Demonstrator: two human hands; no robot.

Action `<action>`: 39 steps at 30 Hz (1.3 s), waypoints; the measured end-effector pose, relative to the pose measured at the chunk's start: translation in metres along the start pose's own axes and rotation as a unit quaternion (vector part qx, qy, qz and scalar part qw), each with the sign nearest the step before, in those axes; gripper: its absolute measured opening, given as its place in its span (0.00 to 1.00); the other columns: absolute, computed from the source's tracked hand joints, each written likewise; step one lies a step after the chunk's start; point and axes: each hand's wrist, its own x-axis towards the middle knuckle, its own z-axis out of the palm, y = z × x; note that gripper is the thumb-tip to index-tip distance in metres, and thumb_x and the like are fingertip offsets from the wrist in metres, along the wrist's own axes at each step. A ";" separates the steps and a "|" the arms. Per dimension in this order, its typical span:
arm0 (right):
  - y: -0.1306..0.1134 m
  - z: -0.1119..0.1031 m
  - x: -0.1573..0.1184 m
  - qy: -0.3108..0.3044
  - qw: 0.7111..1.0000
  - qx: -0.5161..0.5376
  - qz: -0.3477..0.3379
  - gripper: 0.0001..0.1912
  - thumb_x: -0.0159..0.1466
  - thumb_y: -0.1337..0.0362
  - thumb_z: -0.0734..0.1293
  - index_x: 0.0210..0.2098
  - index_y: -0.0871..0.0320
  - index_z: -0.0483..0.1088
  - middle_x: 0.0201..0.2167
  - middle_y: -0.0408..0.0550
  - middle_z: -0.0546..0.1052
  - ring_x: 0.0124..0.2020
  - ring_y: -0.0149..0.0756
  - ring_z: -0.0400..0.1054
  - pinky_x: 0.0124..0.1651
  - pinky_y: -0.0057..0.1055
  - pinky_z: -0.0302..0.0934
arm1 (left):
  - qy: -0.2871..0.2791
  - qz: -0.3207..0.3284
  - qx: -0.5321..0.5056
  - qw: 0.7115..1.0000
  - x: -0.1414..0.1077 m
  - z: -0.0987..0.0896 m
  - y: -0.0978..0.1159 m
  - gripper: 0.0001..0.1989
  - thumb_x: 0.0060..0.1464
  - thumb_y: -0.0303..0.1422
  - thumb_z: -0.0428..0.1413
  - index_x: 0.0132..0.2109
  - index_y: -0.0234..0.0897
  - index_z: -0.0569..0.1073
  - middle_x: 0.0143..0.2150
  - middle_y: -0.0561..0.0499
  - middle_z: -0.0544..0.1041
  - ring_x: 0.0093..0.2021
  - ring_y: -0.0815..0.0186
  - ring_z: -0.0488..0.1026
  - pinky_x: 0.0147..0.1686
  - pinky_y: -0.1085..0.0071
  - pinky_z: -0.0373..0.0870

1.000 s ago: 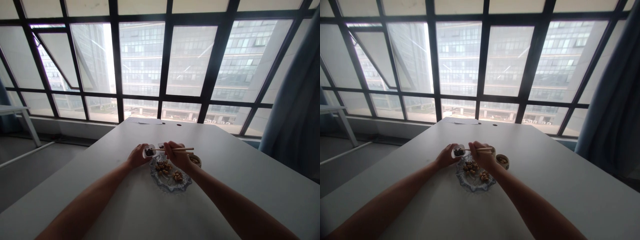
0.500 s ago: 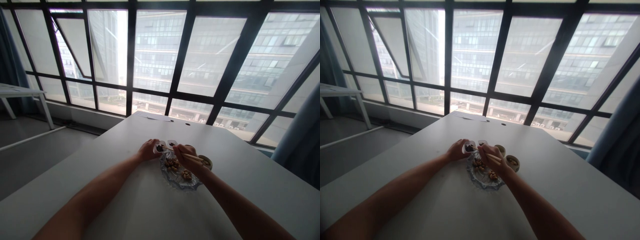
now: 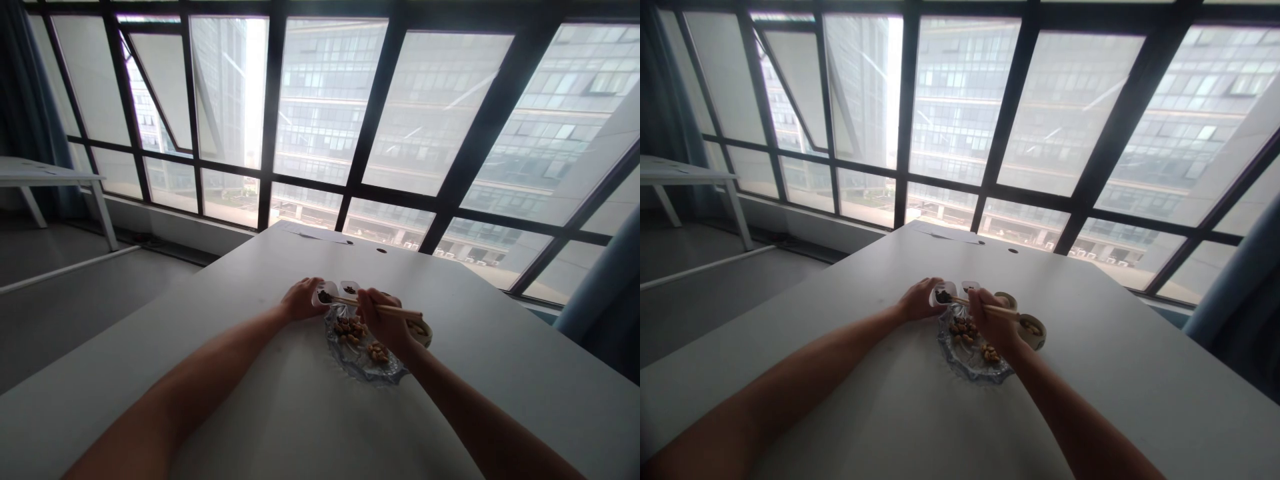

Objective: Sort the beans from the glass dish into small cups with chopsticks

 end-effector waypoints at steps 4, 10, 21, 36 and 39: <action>0.001 0.003 0.003 0.010 0.998 0.011 0.067 0.25 0.69 0.44 0.57 0.26 0.56 0.67 0.15 0.43 0.72 0.13 0.32 0.68 0.17 0.26 0.62 | -0.002 0.013 0.003 1.000 0.001 0.001 -0.002 0.33 0.45 0.43 0.64 0.57 0.39 0.66 0.51 0.42 0.76 0.51 0.52 0.74 0.51 0.56 0.71; -0.002 -0.006 0.007 -0.004 0.994 -0.019 0.108 0.28 0.64 0.38 0.59 0.22 0.55 0.65 0.15 0.46 0.73 0.14 0.34 0.69 0.17 0.27 0.62 | -0.004 0.028 0.001 1.000 0.001 0.000 -0.002 0.33 0.44 0.42 0.64 0.57 0.37 0.66 0.51 0.41 0.76 0.51 0.51 0.74 0.50 0.56 0.72; -0.019 -0.054 -0.021 0.037 0.972 0.141 0.186 0.25 0.61 0.42 0.67 0.24 0.58 0.72 0.14 0.45 0.74 0.11 0.33 0.67 0.13 0.26 0.63 | -0.014 -0.003 0.011 1.000 0.001 0.002 -0.003 0.34 0.45 0.45 0.63 0.58 0.40 0.65 0.52 0.42 0.75 0.50 0.52 0.75 0.51 0.58 0.71; -0.009 -0.064 -0.053 -0.031 0.990 0.079 0.114 0.21 0.67 0.49 0.63 0.24 0.55 0.68 0.18 0.44 0.74 0.17 0.32 0.69 0.20 0.28 0.63 | -0.004 -0.031 0.062 0.998 -0.003 -0.001 0.002 0.30 0.48 0.45 0.61 0.55 0.37 0.65 0.49 0.40 0.77 0.48 0.52 0.76 0.48 0.59 0.73; -0.008 -0.068 -0.049 -0.054 0.991 0.070 0.096 0.23 0.68 0.50 0.61 0.21 0.56 0.66 0.15 0.43 0.72 0.16 0.31 0.67 0.20 0.26 0.61 | -0.006 -0.041 0.083 0.996 -0.003 -0.001 0.003 0.29 0.48 0.45 0.61 0.54 0.36 0.65 0.48 0.40 0.78 0.47 0.52 0.77 0.46 0.60 0.73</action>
